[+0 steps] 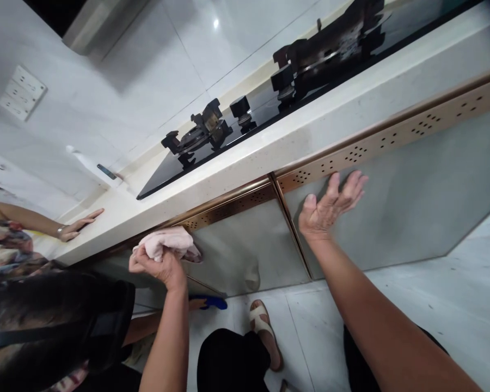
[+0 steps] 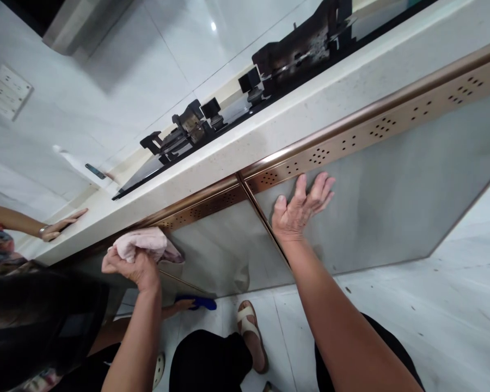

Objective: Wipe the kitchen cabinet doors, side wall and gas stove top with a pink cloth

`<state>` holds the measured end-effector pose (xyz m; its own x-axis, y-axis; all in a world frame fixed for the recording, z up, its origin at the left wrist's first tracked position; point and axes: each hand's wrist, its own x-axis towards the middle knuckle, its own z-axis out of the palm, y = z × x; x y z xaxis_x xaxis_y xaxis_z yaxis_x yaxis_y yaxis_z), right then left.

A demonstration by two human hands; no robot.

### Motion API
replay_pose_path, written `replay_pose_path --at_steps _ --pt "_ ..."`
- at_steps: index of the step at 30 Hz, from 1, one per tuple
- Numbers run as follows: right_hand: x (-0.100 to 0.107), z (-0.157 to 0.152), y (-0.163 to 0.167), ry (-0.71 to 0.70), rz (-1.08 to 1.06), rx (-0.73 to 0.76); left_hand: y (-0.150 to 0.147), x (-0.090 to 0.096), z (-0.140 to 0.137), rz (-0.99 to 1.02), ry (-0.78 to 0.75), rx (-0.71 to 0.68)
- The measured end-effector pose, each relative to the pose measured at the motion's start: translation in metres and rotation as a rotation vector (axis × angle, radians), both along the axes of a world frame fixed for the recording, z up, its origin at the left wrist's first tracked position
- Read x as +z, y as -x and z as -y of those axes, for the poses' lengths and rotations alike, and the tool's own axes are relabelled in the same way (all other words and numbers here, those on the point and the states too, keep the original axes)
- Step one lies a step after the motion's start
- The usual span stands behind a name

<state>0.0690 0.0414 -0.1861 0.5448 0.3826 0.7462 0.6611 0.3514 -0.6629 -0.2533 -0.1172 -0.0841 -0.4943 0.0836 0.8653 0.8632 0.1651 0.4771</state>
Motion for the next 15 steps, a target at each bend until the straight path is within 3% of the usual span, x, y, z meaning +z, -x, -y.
replay_pose_path --at_steps 2,7,9,12,15 --pt "0.000 0.000 -0.001 -0.009 0.007 -0.011 -0.009 -0.017 -0.005 0.010 0.070 -0.012" --pt "-0.002 -0.001 -0.001 0.060 -0.016 0.010 -0.049 -0.110 0.002 0.119 0.371 -0.133" --pt "-0.003 -0.001 -0.002 0.041 -0.016 0.002 -0.063 -0.137 0.007 0.180 0.485 -0.178" --pt "-0.005 -0.001 -0.003 0.004 0.004 -0.004 -0.069 -0.151 0.009 0.273 0.533 -0.179" --pt "-0.006 -0.001 -0.003 -0.003 0.018 0.014 -0.057 -0.140 0.011 0.362 0.446 -0.134"
